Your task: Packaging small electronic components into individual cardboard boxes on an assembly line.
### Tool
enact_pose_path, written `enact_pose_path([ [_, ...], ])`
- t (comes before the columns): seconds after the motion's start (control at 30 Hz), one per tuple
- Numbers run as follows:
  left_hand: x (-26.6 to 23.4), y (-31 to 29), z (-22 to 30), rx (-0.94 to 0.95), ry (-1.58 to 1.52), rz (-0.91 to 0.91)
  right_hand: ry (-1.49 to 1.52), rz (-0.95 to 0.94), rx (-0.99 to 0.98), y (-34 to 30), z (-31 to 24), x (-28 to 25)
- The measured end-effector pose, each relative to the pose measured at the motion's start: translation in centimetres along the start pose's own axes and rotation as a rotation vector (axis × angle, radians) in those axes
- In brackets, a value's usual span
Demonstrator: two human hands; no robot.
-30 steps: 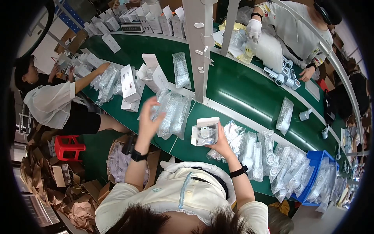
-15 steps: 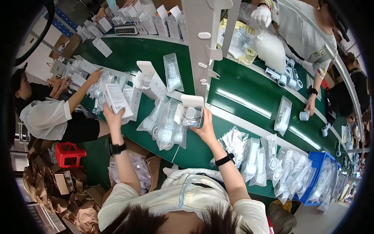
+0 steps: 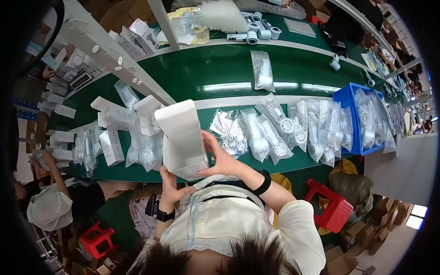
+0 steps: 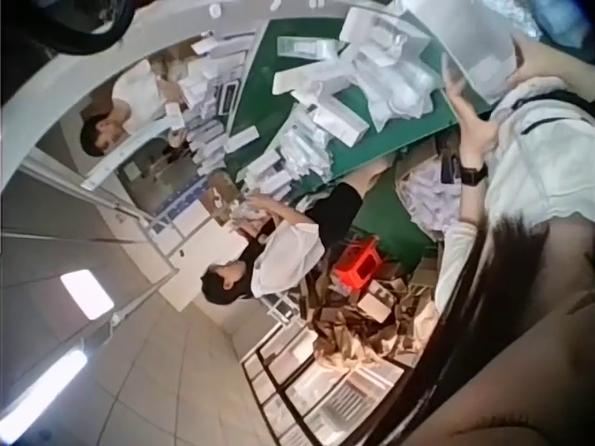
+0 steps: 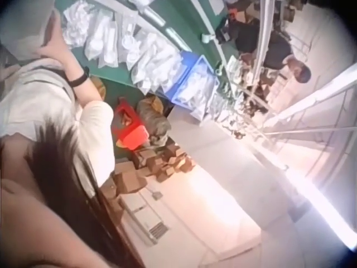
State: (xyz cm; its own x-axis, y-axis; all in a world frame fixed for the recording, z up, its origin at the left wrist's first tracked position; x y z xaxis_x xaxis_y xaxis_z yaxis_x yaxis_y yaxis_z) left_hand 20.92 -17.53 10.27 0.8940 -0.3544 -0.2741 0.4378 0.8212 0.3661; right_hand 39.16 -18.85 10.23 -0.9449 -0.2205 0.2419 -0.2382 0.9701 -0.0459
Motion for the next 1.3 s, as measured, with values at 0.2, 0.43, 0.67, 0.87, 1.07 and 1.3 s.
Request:
enact_pose_path([
  [0.2, 2.0, 2.2, -1.6, -0.157, -0.129, 0.027, -0.543, 0.025, -0.232, -1.8, 0.8, -4.2],
  [0.43, 3.6, 4.8, -3.7, -0.123, 0.238, -0.028, -1.38, 0.776, 0.52, -1.9, 5.3, -28.0],
  [0.67, 5.2, 6.2, -6.9, -0.185, 0.32, 0.042, -0.99, 0.574, 0.438, -1.3, 6.6, -31.0],
  [0.87, 6.0, 5.7, -7.9, -0.134, 0.149, 0.179, -0.32, 1.001, -0.131, -4.6, -1.2, -27.2],
  [1.07, 6.9, 4.7, -7.4, -0.092, 0.138, 0.255, 1.024, 0.687, -0.109, -0.8, -6.0, -14.9],
  [1.3, 7.1, 2.9, -8.8, -0.203, 0.298, 0.353, 0.384, 1.059, -0.367, 4.5, -4.1, -4.8],
])
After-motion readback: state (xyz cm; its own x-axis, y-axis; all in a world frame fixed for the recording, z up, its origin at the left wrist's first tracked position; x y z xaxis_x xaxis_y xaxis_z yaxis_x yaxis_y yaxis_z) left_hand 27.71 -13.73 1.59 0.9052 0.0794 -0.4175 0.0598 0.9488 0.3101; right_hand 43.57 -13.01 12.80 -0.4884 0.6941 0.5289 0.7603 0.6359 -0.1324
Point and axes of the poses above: each hand's wrist, its own y-axis towards the middle knuckle, its own x-axis out of the palm, z = x × y, the point moved 3 cm from there along y, towards the middle knuckle, and after that the axes turned 5 degrees about z, right-handed, at the moved point
